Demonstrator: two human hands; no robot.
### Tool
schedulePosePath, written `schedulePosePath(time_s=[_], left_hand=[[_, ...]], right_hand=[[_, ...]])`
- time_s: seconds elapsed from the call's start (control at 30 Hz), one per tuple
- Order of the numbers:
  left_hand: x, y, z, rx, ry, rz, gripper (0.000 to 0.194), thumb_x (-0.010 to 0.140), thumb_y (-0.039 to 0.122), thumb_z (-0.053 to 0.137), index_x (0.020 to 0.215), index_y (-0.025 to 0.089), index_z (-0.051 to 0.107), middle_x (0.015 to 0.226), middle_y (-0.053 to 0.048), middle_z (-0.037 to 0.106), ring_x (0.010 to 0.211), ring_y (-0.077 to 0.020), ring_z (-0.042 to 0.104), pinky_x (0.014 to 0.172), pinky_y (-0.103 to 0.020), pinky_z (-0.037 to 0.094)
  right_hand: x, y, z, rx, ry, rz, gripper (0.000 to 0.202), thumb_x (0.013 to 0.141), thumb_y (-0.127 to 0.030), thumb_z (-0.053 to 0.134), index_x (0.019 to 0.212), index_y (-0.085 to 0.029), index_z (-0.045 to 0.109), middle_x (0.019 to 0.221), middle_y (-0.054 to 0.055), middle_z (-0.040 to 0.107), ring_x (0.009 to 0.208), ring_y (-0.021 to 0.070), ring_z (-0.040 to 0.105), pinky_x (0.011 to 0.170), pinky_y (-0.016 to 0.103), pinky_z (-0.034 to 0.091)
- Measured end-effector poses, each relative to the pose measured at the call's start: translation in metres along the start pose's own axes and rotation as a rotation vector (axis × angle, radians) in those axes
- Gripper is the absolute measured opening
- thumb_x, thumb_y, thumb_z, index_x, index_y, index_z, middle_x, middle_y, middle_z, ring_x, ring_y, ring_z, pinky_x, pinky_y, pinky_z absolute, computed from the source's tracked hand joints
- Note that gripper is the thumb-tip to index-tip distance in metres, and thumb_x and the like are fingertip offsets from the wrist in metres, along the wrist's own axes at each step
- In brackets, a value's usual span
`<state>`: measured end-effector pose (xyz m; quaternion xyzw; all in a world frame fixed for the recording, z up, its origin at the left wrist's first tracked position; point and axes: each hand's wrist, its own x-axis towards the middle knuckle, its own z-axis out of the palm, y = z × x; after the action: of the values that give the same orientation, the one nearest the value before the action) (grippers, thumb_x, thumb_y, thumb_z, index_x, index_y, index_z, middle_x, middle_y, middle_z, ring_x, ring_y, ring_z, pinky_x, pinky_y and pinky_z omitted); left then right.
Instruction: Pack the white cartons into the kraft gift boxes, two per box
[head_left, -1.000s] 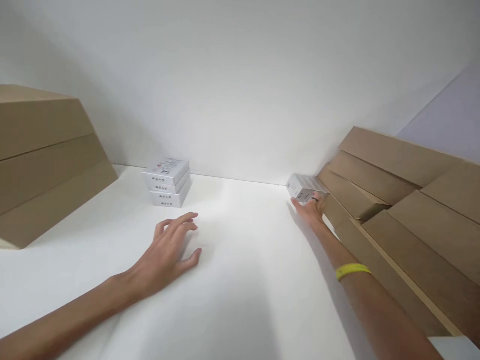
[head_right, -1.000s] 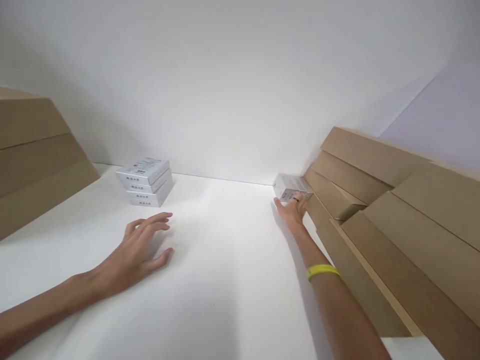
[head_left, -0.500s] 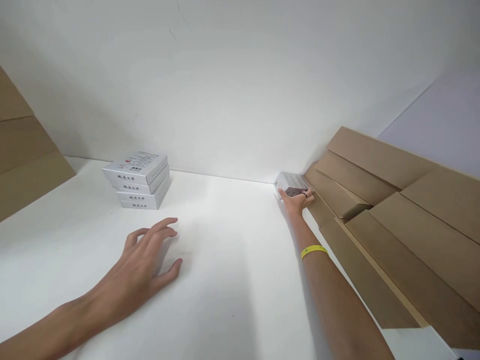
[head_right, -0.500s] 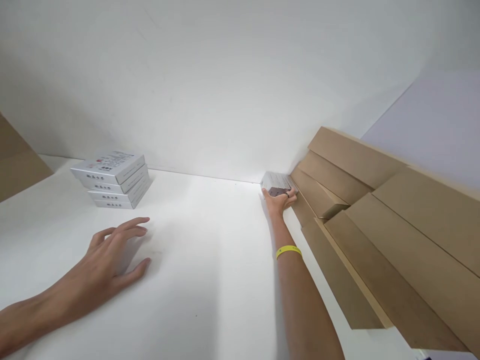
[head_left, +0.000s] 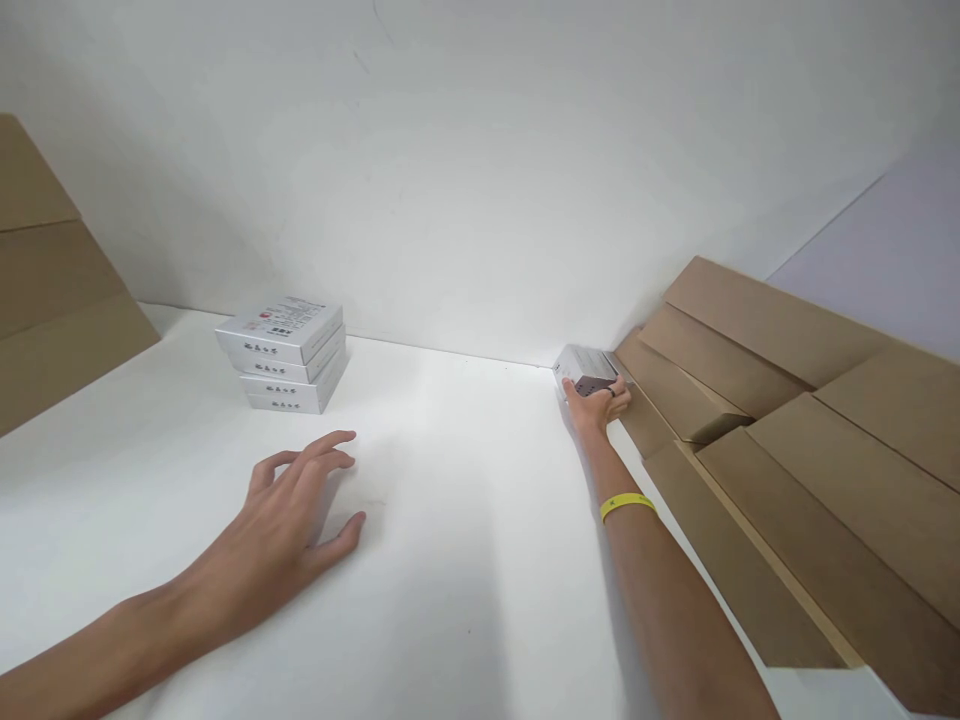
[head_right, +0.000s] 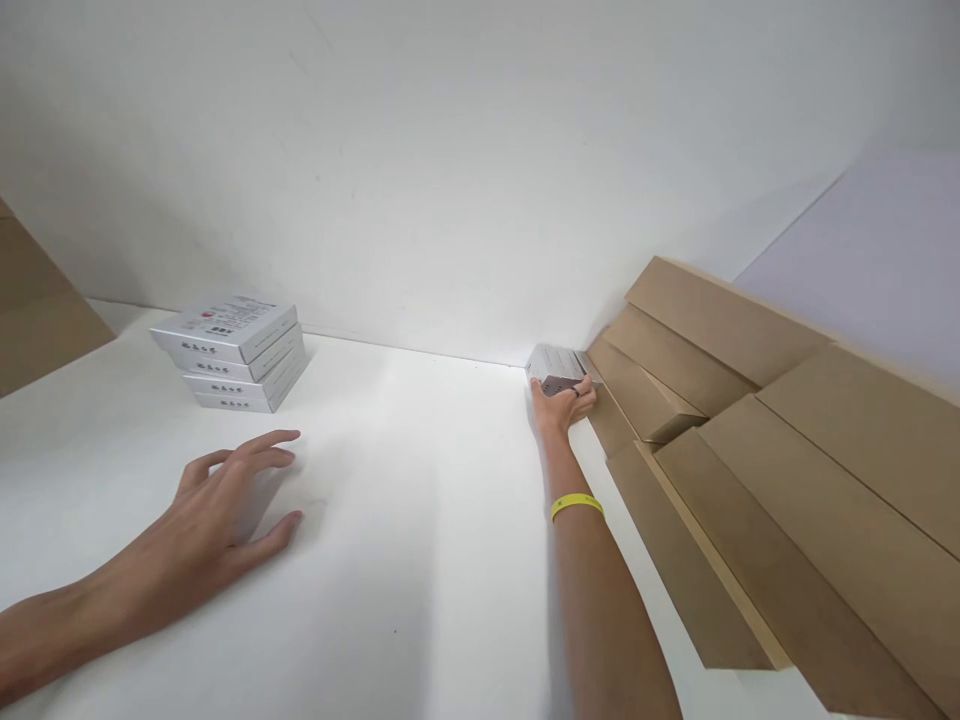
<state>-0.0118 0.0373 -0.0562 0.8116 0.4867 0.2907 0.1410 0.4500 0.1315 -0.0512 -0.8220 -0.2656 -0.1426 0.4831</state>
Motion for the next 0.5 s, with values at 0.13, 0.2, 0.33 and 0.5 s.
schedulePosePath(time_s=[0.13,0.2,0.33,0.5], left_hand=[[0.0001,-0.0001,-0.0005,-0.013,-0.013,0.001,0.043,0.093,0.053,0.051,0.129,0.029,0.049,0.156,-0.005,0.045,0.129,-0.0429,0.041,0.078,-0.048,0.054],[0.0003,0.0000,-0.0010,-0.012,-0.015,0.002,0.042,0.094,0.052,0.050,0.128,0.029,0.049,0.156,-0.004,0.045,0.128,-0.0426,0.041,0.078,-0.048,0.054],[0.0007,0.0008,-0.0013,-0.012,-0.011,-0.004,0.041,0.093,0.054,0.050,0.126,0.030,0.050,0.157,-0.003,0.044,0.128,-0.0429,0.042,0.077,-0.047,0.054],[0.0003,0.0014,-0.0010,-0.022,-0.011,-0.013,0.040,0.093,0.053,0.050,0.126,0.030,0.050,0.157,-0.003,0.045,0.129,-0.0420,0.043,0.077,-0.046,0.055]], right_hand=[[-0.0016,-0.0017,-0.0024,-0.015,-0.009,0.006,0.062,0.094,-0.046,0.067,0.147,-0.023,0.046,0.157,0.013,0.039,0.142,0.0348,0.041,0.116,0.063,0.037],[-0.0019,-0.0023,-0.0028,-0.016,-0.002,0.015,0.061,0.094,-0.046,0.066,0.147,-0.023,0.047,0.157,0.013,0.040,0.142,0.0347,0.041,0.116,0.063,0.036],[-0.0004,-0.0019,-0.0028,-0.004,0.040,0.057,0.062,0.093,-0.048,0.067,0.146,-0.023,0.047,0.156,0.012,0.040,0.142,0.0350,0.041,0.116,0.063,0.036],[0.0029,0.0009,-0.0024,0.048,0.039,0.039,0.064,0.093,-0.050,0.066,0.147,-0.023,0.045,0.158,0.012,0.038,0.141,0.0349,0.041,0.115,0.062,0.037]])
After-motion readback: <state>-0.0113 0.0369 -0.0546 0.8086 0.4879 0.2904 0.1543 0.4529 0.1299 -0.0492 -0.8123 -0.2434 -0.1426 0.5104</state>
